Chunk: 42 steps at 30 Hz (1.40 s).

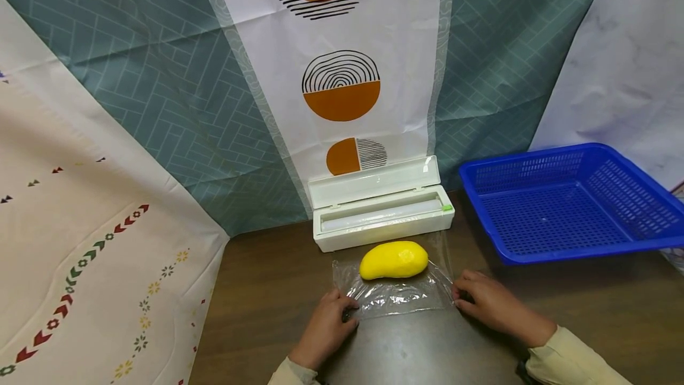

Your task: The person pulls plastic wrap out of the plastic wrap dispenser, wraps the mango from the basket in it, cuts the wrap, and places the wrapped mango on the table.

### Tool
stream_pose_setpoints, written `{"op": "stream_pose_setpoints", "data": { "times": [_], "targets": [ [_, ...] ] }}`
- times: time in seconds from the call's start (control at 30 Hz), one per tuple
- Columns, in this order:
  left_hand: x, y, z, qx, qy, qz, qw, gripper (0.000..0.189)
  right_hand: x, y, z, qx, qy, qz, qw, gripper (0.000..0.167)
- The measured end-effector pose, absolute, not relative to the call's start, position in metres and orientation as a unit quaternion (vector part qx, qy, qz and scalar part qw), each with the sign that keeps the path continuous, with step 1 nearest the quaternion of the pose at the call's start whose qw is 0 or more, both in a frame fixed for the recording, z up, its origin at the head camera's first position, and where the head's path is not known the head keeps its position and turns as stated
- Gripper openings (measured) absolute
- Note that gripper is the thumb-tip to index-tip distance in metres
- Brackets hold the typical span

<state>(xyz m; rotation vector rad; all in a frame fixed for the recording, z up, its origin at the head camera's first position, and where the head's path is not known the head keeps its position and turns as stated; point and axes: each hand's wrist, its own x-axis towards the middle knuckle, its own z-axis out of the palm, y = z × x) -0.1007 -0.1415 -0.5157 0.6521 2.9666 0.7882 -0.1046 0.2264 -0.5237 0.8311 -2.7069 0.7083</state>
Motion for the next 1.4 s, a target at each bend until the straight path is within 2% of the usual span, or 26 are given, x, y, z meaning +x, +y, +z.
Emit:
{"op": "stream_pose_setpoints", "data": {
  "times": [0.17,0.4,0.73,1.07,1.4],
  "targets": [
    [-0.101,-0.141,-0.515,0.209,0.944,0.257,-0.001,0.024,-0.105,0.229,-0.519,0.251,-0.929,0.251,0.106,0.024],
    [-0.103,-0.141,-0.515,0.207,0.946,0.25,0.001,0.027,-0.107,0.229,-0.513,0.239,-0.92,0.268,0.154,0.023],
    [-0.105,-0.138,-0.514,0.195,0.949,0.248,0.026,0.034,-0.108,0.227,-0.506,0.22,-0.915,0.298,0.162,0.016],
    [-0.106,-0.14,-0.514,0.175,0.954,0.245,0.008,0.015,-0.112,0.227,-0.5,0.216,-0.91,0.301,0.188,0.021],
    [-0.108,-0.147,-0.513,0.152,0.96,0.232,-0.045,0.003,-0.113,0.228,-0.495,0.219,-0.906,0.305,0.196,0.022]
  ]
}}
